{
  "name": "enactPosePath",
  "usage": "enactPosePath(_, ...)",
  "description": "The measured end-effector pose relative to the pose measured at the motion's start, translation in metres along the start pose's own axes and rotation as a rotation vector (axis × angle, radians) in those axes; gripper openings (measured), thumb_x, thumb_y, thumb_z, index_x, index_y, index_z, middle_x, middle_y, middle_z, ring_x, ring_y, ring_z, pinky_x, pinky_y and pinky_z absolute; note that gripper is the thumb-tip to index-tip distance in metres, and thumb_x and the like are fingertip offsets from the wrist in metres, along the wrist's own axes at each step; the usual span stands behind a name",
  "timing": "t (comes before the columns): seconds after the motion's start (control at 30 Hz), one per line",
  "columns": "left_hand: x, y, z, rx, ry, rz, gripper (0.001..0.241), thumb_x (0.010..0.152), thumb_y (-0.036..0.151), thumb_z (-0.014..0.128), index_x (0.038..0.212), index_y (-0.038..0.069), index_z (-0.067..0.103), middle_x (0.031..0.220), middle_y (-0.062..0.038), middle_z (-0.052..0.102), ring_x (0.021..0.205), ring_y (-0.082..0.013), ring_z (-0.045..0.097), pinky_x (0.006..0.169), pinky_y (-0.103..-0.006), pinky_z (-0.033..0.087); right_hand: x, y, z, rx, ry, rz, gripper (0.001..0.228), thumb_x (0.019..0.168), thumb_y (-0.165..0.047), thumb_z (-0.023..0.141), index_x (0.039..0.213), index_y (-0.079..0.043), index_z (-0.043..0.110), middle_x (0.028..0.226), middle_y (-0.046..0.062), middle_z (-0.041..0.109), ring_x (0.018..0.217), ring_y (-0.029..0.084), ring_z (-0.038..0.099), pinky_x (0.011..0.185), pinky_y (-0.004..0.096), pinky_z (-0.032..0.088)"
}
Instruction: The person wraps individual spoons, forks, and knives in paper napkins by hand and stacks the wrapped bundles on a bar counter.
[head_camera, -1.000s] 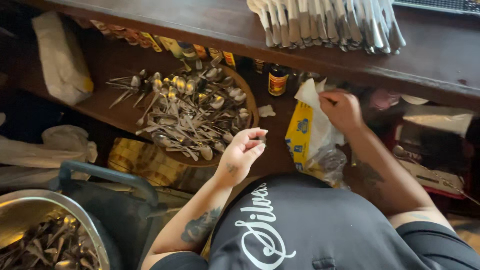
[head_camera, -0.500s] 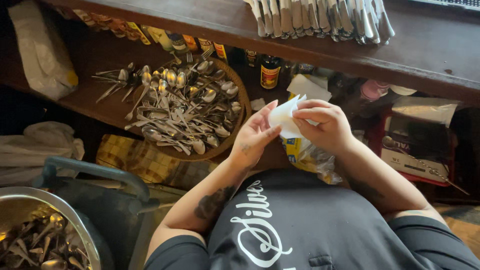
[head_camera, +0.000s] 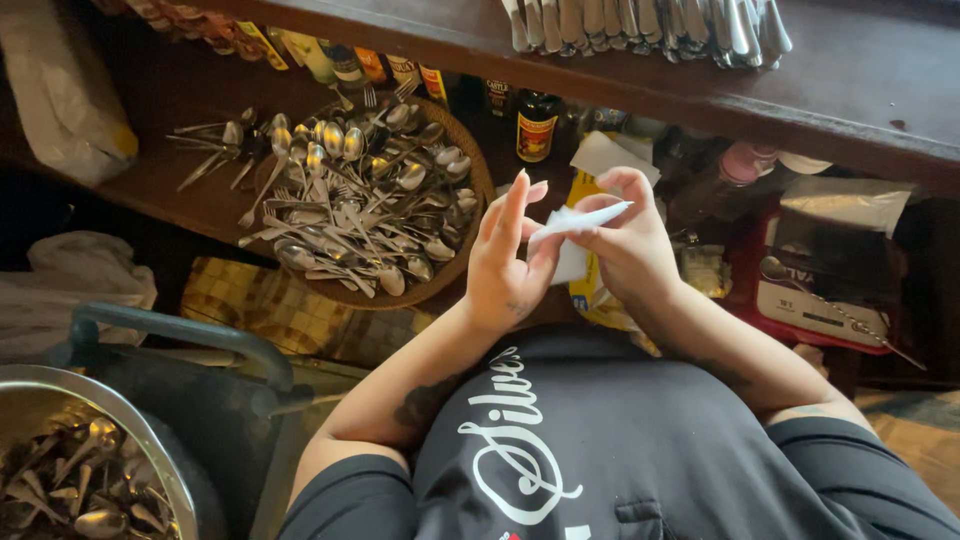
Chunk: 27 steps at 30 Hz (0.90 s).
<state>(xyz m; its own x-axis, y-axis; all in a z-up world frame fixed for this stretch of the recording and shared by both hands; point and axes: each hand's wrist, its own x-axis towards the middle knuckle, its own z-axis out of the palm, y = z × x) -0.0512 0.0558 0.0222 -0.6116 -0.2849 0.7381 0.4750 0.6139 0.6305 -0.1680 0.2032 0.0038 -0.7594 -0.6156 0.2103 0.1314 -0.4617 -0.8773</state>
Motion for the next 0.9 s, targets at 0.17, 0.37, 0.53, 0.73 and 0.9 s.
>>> enactPosePath(0.17,-0.001,-0.001,-0.001,-0.215,-0.039,-0.151,0.09,0.094,-0.001,0.074,0.165,0.007,0.02,0.138,-0.019,0.062,0.099,-0.0167,0.071,0.083,-0.0251,0.061,0.002,-0.009,0.006,-0.04,0.073,0.018,0.061,0.09,0.004,0.077,0.142,-0.002,0.046,0.103,0.013,0.07,0.096,0.02,0.071,0.089,0.032,0.056)
enactPosePath(0.37,-0.001,-0.004,-0.002,-0.463,-0.051,-0.445,0.088,0.098,0.002,0.072,0.167,0.008,0.018,0.119,-0.012,0.069,0.094,-0.0097,0.069,0.079,-0.0204,0.055,-0.003,-0.012,0.003,-0.003,0.005,0.055,0.065,0.091,0.005,0.075,0.148,-0.001,0.045,0.115,0.014,0.071,0.105,0.021,0.071,0.096,0.036,0.058)
enactPosePath(0.53,-0.002,-0.003,-0.003,-0.513,-0.033,-0.514,0.085,0.1,0.0,0.07,0.168,0.008,0.019,0.109,-0.007,0.072,0.087,-0.0046,0.062,0.075,-0.0176,0.049,-0.006,-0.008,0.003,-0.124,-0.055,0.081,0.057,0.097,0.002,0.07,0.149,-0.001,0.046,0.129,0.012,0.067,0.117,0.017,0.066,0.105,0.032,0.054)
enactPosePath(0.73,-0.005,0.002,-0.002,-0.323,-0.017,-0.529,0.086,0.095,0.0,0.074,0.165,0.009,0.026,0.099,-0.004,0.071,0.082,-0.0036,0.065,0.073,-0.0185,0.053,-0.011,-0.012,0.004,-0.013,-0.091,0.206,0.057,0.097,-0.004,0.069,0.149,-0.003,0.046,0.126,0.01,0.066,0.115,0.016,0.065,0.101,0.031,0.052)
enactPosePath(0.9,-0.01,0.001,0.004,-0.274,0.098,-0.327,0.082,0.088,-0.004,0.072,0.158,0.007,0.031,0.145,-0.009,0.057,0.087,-0.0073,0.066,0.075,-0.0214,0.057,-0.011,-0.019,0.01,-0.272,-0.048,0.117,0.053,0.09,-0.002,0.075,0.138,0.0,0.053,0.125,0.009,0.067,0.114,0.017,0.066,0.099,0.032,0.055)
